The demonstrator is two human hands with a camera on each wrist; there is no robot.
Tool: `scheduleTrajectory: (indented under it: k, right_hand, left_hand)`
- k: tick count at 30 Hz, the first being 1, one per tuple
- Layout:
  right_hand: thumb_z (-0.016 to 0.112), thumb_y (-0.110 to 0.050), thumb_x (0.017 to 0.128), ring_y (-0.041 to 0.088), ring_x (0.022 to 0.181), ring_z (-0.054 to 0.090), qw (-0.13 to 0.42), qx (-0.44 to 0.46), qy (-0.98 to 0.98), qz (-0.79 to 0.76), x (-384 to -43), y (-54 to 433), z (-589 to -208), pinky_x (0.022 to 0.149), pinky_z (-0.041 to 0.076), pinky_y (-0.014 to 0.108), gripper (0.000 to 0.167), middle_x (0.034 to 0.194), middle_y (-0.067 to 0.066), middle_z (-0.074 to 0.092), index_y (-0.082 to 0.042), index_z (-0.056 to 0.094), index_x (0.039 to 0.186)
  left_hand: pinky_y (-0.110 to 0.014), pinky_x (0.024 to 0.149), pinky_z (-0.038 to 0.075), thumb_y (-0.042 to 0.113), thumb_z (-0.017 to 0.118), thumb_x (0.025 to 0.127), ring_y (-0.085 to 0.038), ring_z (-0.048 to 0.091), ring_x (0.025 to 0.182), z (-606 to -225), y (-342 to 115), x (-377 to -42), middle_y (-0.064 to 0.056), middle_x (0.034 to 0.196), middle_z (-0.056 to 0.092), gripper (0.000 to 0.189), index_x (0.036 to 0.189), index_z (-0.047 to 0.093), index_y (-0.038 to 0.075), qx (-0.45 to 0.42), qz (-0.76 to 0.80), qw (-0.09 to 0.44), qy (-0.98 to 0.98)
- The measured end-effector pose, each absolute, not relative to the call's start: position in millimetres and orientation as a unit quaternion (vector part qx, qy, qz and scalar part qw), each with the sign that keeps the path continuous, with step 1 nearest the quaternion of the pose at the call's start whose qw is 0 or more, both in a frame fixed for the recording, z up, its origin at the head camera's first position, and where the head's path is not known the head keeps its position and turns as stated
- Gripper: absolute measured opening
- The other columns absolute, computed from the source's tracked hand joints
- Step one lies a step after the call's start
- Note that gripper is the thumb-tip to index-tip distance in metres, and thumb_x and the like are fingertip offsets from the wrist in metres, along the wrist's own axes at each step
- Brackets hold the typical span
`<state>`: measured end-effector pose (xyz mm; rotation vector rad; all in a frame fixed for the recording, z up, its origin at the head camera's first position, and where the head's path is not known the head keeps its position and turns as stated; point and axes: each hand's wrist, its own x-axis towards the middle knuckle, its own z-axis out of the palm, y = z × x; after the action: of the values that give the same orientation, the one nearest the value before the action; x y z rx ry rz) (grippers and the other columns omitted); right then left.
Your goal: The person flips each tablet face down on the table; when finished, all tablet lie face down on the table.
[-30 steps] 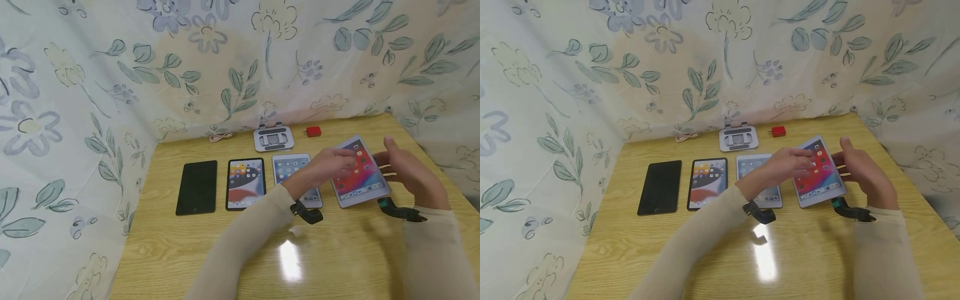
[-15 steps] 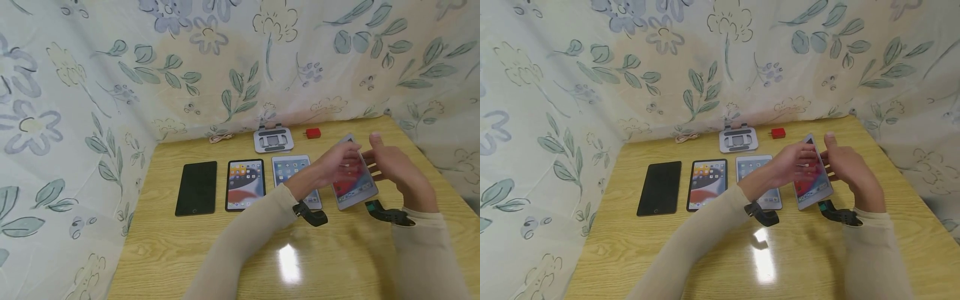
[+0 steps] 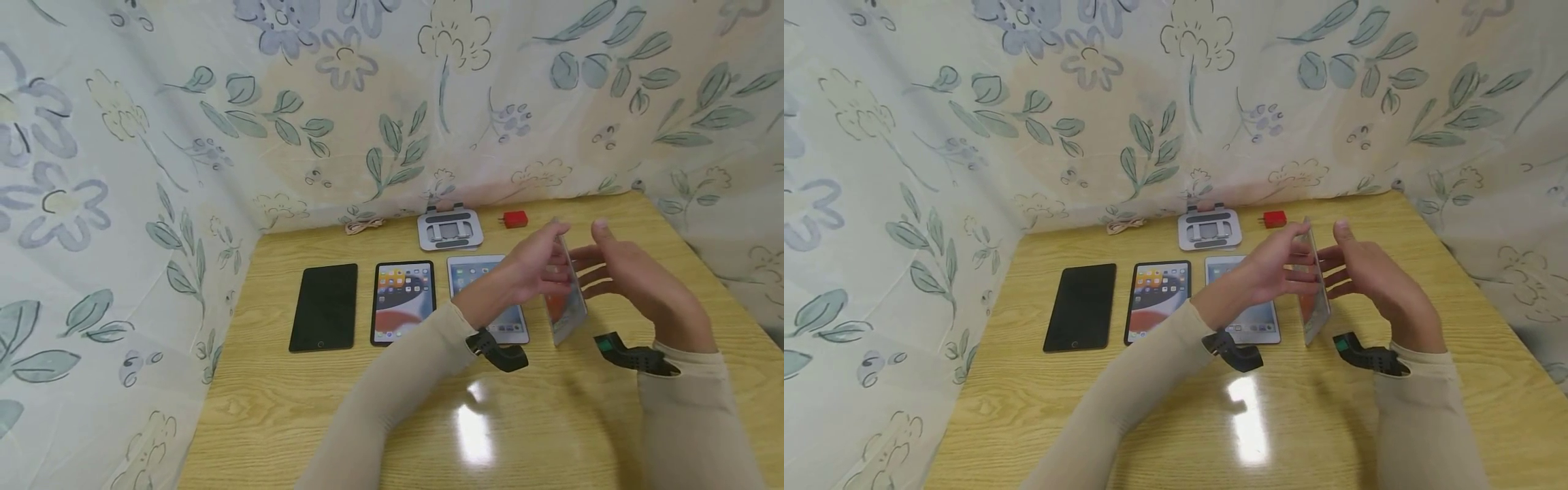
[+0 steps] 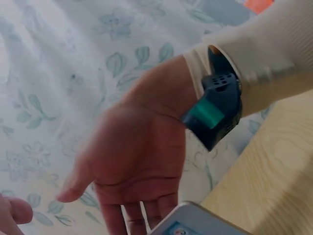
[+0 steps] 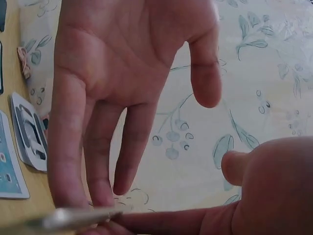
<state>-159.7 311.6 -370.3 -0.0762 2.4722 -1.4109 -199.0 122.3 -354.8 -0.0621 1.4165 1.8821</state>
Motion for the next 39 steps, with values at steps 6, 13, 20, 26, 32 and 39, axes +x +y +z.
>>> scheduleTrajectory:
  k: [6,13,20,26,32,39]
  right_hand:
    - [0.013,-0.058,0.118,0.019,0.108,0.075,0.165,-0.068,0.804,-0.567,-159.2,319.4,-384.7,0.090,0.067,0.032,0.084,0.137,-0.008,0.070,0.008,0.048,0.156]
    - [0.017,-0.056,0.119,0.019,0.112,0.076,0.188,-0.053,0.794,-0.576,-158.8,330.4,-405.7,0.093,0.065,0.029,0.071,0.130,-0.017,0.072,-0.005,0.056,0.151]
    - [0.013,-0.063,0.116,0.024,0.123,0.072,0.211,-0.009,0.816,-0.538,-160.6,336.9,-423.2,0.096,0.064,0.030,0.092,0.160,0.032,0.050,0.012,0.034,0.163]
    - [0.009,-0.065,0.115,0.058,0.146,0.051,0.232,0.007,0.822,-0.520,-159.3,344.3,-437.1,0.103,0.064,0.038,0.095,0.166,0.042,0.039,0.013,0.029,0.165]
    - [0.008,-0.065,0.115,0.064,0.149,0.042,0.237,0.010,0.820,-0.521,-155.9,350.3,-443.7,0.103,0.064,0.042,0.095,0.167,0.043,0.034,0.013,0.025,0.167]
    - [0.010,-0.066,0.115,0.066,0.149,0.041,0.239,0.021,0.816,-0.526,-155.0,354.3,-443.4,0.104,0.063,0.056,0.095,0.167,0.045,0.030,0.012,0.018,0.169]
  left_hand:
    - [-0.068,0.116,0.051,0.049,0.058,0.108,-0.049,0.054,0.148,-358.1,108.4,-204.6,-0.024,0.162,0.050,0.074,0.162,0.043,0.001,-0.019,0.726,0.392,0.564]
    - [-0.072,0.108,0.055,0.053,0.061,0.106,-0.047,0.051,0.149,-364.5,89.4,-211.7,-0.022,0.162,0.049,0.080,0.164,0.040,0.002,-0.047,0.721,0.395,0.567]
    - [-0.072,0.108,0.055,0.055,0.060,0.107,-0.047,0.051,0.148,-370.1,78.8,-216.5,-0.021,0.150,0.054,0.077,0.160,0.044,0.001,-0.054,0.717,0.398,0.569]
    - [-0.074,0.108,0.054,0.056,0.058,0.107,-0.046,0.054,0.142,-376.1,78.2,-215.8,-0.019,0.137,0.060,0.068,0.149,0.053,0.002,-0.057,0.728,0.401,0.553]
    - [-0.078,0.110,0.050,0.057,0.057,0.106,-0.049,0.049,0.146,-387.0,81.5,-214.8,-0.023,0.145,0.055,0.070,0.148,0.054,0.000,-0.067,0.744,0.400,0.531]
    - [-0.080,0.112,0.047,0.055,0.057,0.103,-0.048,0.049,0.143,-400.6,88.4,-213.5,-0.022,0.144,0.055,0.077,0.154,0.052,-0.002,-0.067,0.754,0.399,0.517]
